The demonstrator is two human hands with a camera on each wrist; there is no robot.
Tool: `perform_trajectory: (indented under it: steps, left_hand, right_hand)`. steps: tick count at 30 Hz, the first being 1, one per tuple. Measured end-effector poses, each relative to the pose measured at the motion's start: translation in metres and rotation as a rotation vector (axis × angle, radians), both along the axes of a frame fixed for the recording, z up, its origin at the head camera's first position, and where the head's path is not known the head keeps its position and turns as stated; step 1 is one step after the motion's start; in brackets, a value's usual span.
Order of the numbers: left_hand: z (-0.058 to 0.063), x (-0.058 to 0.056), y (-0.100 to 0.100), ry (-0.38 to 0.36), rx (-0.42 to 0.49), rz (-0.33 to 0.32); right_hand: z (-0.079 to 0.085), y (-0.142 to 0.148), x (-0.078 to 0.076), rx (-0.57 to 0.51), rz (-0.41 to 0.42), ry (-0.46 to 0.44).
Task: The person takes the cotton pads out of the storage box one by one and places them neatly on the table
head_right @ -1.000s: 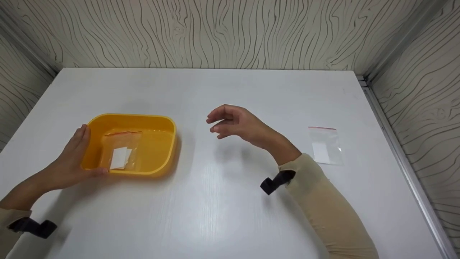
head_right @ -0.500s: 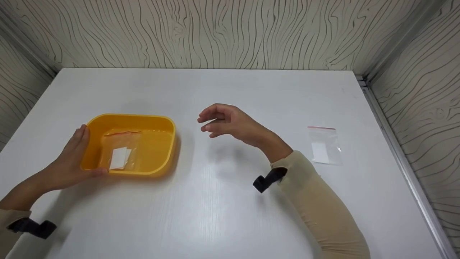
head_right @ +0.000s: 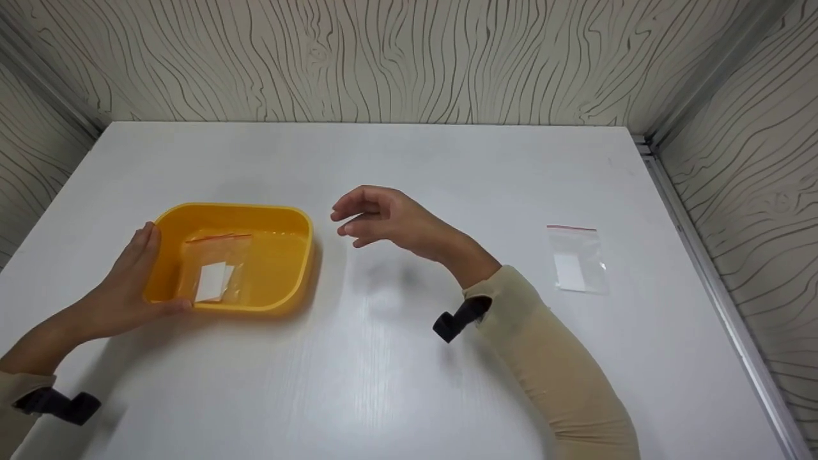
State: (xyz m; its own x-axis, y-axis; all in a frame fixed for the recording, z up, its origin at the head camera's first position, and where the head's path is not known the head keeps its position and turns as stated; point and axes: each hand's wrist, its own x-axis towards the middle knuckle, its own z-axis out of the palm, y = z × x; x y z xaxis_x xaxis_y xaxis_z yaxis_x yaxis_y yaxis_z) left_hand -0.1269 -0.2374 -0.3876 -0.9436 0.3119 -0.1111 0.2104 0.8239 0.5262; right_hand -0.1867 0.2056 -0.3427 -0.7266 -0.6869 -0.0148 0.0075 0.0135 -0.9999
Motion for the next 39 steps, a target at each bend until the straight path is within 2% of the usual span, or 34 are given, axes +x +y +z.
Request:
perform_trajectory:
  steps: [7,22,39]
  left_hand:
    - [-0.002,-0.001,0.000,0.010,0.002,-0.005]
    - [0.001,0.000,0.000,-0.017,-0.017,0.007]
    - [0.001,0.000,-0.001,-0.025,-0.018,0.011]
  right_hand:
    - [0.002,-0.010,-0.001,0.006,0.005,0.011]
    - [0.009,-0.028,-0.005,0.018,0.027,0.033]
    - [0.010,-0.055,-0.013,0.043,0.036,0.014]
